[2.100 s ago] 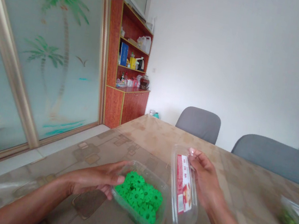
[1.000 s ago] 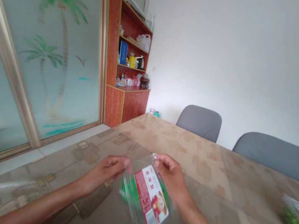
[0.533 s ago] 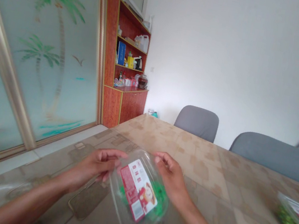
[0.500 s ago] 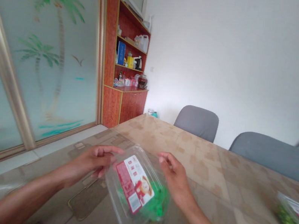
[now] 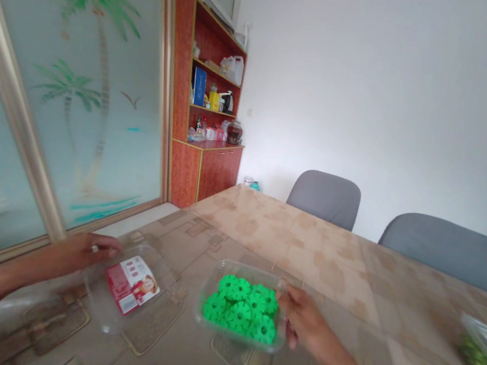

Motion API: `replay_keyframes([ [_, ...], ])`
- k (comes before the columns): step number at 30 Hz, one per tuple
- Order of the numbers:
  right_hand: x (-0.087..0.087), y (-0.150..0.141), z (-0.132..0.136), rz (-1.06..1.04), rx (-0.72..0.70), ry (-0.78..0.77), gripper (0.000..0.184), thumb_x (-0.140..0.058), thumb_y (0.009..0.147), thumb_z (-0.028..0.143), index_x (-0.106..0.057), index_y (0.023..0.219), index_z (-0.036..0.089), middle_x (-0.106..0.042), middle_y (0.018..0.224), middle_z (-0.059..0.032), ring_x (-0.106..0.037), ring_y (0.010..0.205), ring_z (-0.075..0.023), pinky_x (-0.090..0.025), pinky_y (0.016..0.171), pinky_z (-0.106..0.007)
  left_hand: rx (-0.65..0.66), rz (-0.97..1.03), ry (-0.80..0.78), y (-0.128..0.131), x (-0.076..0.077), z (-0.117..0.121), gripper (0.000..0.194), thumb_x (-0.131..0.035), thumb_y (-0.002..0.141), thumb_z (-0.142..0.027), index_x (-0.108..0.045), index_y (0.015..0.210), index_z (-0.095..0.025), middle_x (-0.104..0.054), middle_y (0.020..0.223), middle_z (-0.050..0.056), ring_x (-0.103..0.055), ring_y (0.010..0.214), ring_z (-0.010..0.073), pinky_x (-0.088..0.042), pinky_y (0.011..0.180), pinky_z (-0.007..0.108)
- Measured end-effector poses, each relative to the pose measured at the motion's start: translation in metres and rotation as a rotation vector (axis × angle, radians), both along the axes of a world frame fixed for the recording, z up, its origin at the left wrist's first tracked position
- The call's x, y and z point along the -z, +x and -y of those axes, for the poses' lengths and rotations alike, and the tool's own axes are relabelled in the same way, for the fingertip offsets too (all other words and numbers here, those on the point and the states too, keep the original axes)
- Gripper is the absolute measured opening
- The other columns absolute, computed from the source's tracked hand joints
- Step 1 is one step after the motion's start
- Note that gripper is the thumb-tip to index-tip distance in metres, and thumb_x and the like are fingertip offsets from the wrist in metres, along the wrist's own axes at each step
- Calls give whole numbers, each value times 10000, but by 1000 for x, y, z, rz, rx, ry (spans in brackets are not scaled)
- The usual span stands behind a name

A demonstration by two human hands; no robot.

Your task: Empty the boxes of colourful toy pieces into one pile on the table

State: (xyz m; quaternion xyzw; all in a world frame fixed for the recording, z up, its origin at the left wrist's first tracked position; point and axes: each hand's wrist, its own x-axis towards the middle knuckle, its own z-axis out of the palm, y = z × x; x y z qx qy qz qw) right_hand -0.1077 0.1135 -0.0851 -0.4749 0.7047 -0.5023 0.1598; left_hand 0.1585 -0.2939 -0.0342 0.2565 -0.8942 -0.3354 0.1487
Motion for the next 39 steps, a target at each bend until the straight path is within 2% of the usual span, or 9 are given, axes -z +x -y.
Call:
replay_keyframes([
  [3,-19,-13,-3,-199,118,-70,366,-286,944,503,-467,772,234,-536,573,-5,-545,394,-316,-349,358,-308,-20,85,-341,-13,-13,-10,194,-686,709,-338,-740,814,-185,-662,783,42,-567,718,198,-398,675,225],
  [5,-33,-19,-5,-324,206,-92,338,-317,947,471,-497,787,234,-536,610,-18,-553,489,-359,-345,437,-351,-17,53,-452,-31,-25,-32,273,-631,766,-368,-727,920,-165,-660,923,79,-580,774,220,-407,714,261],
  [10,-58,-20,0,-657,414,1,398,-313,926,303,-619,1110,126,-504,590,-32,-532,507,-396,-212,433,-358,384,-35,-306,-97,-43,-112,479,-559,856,-460,-548,1280,-237,-622,891,29,-534,627,119,-405,600,208],
  [14,-67,-10,6,-937,578,226,384,-543,863,97,-578,1245,75,-588,785,-64,-564,565,-351,-229,433,-352,563,-122,-170,-145,-37,-151,533,-631,801,-326,-513,1296,-168,-620,865,39,-568,719,139,-423,643,210],
  [17,-66,-6,5,-978,607,238,434,-616,835,45,-562,1264,83,-587,831,-39,-564,563,-326,-254,432,-348,597,-132,-166,-164,-29,-159,498,-627,782,-252,-540,1265,-165,-619,866,38,-563,701,128,-422,651,209],
  [21,-60,-5,0,-1019,588,16,412,-413,873,148,-579,1236,46,-536,827,-58,-525,504,-313,-235,425,-374,600,-170,-159,-170,-21,-157,409,-559,804,-182,-567,1213,-167,-615,912,45,-561,711,115,-426,629,196],
  [28,-45,-1,-7,-995,385,-111,411,-336,930,157,-515,1287,61,-428,834,-54,-502,549,-320,-303,477,-376,557,-277,-163,-164,-17,-156,53,-563,805,-160,-569,849,-130,-602,821,23,-564,738,111,-443,672,202],
  [33,-31,1,-19,-928,281,-107,538,-324,935,102,-288,1460,214,-391,885,-29,-503,577,-315,-337,511,-366,586,-376,-222,-160,-22,-159,58,-557,845,-186,-576,837,-132,-581,847,36,-543,765,112,-438,701,216],
  [39,-33,-4,-26,-876,338,-186,543,-337,975,108,-275,1488,273,-396,914,-28,-501,625,-318,-333,553,-379,509,-452,-226,-164,-21,-164,124,-576,858,-218,-557,957,-145,-577,929,35,-545,791,108,-442,739,228],
])
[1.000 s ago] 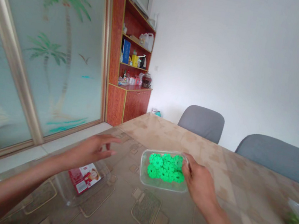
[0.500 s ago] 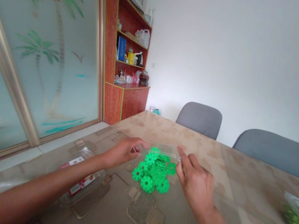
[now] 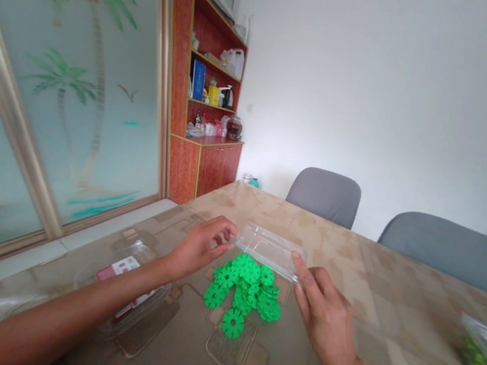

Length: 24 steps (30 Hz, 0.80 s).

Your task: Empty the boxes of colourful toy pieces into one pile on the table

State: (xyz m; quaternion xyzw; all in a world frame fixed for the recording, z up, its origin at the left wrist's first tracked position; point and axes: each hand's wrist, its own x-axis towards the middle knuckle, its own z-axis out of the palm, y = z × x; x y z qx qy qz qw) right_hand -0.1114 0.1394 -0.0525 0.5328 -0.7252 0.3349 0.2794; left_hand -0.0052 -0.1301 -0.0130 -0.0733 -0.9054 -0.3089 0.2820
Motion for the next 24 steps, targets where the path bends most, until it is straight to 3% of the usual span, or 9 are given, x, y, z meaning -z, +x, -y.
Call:
replay_keyframes([
  [7,-5,3,2,173,-124,-135,480,-364,1006,152,-320,1475,242,-420,937,-30,-519,695,-316,-358,632,-386,-26,113,145,-5,-5,3,184,-595,846,-313,-553,859,-134,-592,817,22,-556,737,113,-439,651,214],
  [12,-15,1,2,292,-143,-262,429,-396,1009,235,-336,1427,161,-457,1050,-54,-532,706,-301,-399,692,-376,-55,259,408,-27,-19,24,289,-621,807,-368,-475,832,-119,-565,662,12,-551,580,120,-442,528,220],
  [16,-7,-9,-1,320,-127,-265,385,-380,1008,257,-403,1370,127,-475,1024,-62,-533,690,-309,-427,604,-372,-262,345,614,-55,-21,57,191,-573,876,-261,-484,891,-93,-568,710,15,-562,588,95,-483,568,215],
  [19,3,-18,-1,326,-176,-245,293,-380,974,256,-530,1202,150,-496,977,-55,-536,714,-318,-419,548,-361,-442,404,728,-76,-16,82,114,-520,915,-186,-516,940,-75,-559,738,15,-557,610,82,-495,583,208],
  [24,12,-27,0,363,-250,-200,245,-367,950,266,-600,930,195,-535,828,-17,-547,653,-303,-397,550,-356,-640,425,790,-98,-1,108,142,-515,928,-196,-547,970,-64,-554,765,19,-553,635,78,-503,590,202],
])
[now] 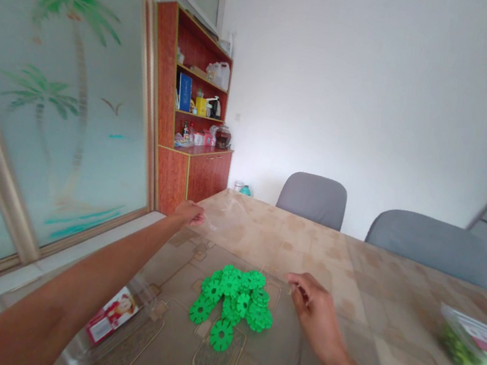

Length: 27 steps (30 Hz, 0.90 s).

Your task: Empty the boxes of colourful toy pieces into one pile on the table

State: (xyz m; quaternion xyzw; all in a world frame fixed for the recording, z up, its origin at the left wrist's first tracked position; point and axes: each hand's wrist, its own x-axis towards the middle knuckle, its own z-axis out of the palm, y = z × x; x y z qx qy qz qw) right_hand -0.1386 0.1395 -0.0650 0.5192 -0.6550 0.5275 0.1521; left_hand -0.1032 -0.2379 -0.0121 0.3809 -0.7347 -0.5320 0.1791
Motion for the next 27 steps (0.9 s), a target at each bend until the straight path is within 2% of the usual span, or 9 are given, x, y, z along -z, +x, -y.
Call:
replay_keyframes([
  [5,8,-6,-8,18,-16,32,295,-352,940,279,-632,935,187,-566,816,-17,-567,666,-310,-422,563,-356,-59,55,-118,-8,13,10,219,-481,954,-256,-560,1003,-58,-577,808,44,-578,683,94,-513,617,221],
  [9,12,-6,-30,60,8,75,281,-396,966,284,-657,946,181,-576,789,-15,-555,573,-314,-397,476,-346,-22,141,-339,4,12,14,307,-451,962,-318,-525,1122,-67,-597,863,74,-602,748,137,-525,711,308],
  [12,16,-4,-59,103,41,103,271,-417,983,299,-663,964,189,-579,808,-8,-555,585,-311,-403,485,-336,102,167,-597,42,7,4,339,-533,887,-283,-525,1163,-86,-606,962,104,-593,918,207,-463,896,412],
  [15,23,0,-91,143,68,135,249,-430,1003,304,-665,1007,223,-572,792,22,-552,592,-297,-408,487,-309,382,122,-763,104,12,-20,380,-561,828,-405,-596,1114,-157,-587,1140,70,-536,1099,214,-394,1019,341],
  [17,28,4,-109,167,60,153,227,-442,1017,301,-663,1020,249,-563,768,39,-538,555,-283,-404,461,-286,538,127,-841,148,23,-36,474,-581,798,-484,-596,1187,-213,-476,1341,37,-438,1246,228,-301,1106,351],
  [19,30,7,-119,180,44,158,207,-457,1022,301,-659,1022,258,-564,775,41,-539,558,-277,-418,471,-272,691,263,-1061,184,38,-45,576,-493,860,-547,-460,1365,-271,-294,1483,27,-298,1354,263,-269,1117,446],
  [22,27,13,-120,175,37,141,198,-464,1020,306,-654,1019,253,-575,807,30,-560,621,-283,-434,507,-267,651,384,-1206,211,59,-41,533,-328,943,-518,-394,1415,-280,-271,1494,25,-266,1376,248,-241,1116,499],
  [24,23,16,-117,163,36,131,216,-445,1021,307,-654,1027,255,-577,807,32,-566,632,-281,-433,509,-268,581,410,-1247,214,65,-30,565,-279,949,-525,-391,1424,-239,-267,1494,41,-268,1376,246,-257,1113,487],
  [27,16,16,-118,149,59,112,236,-435,1012,306,-667,1031,266,-576,781,46,-561,578,-269,-431,481,-260,544,444,-1252,210,67,-8,645,-291,923,-579,-411,1415,-180,-298,1477,70,-306,1359,250,-291,1105,455],
])
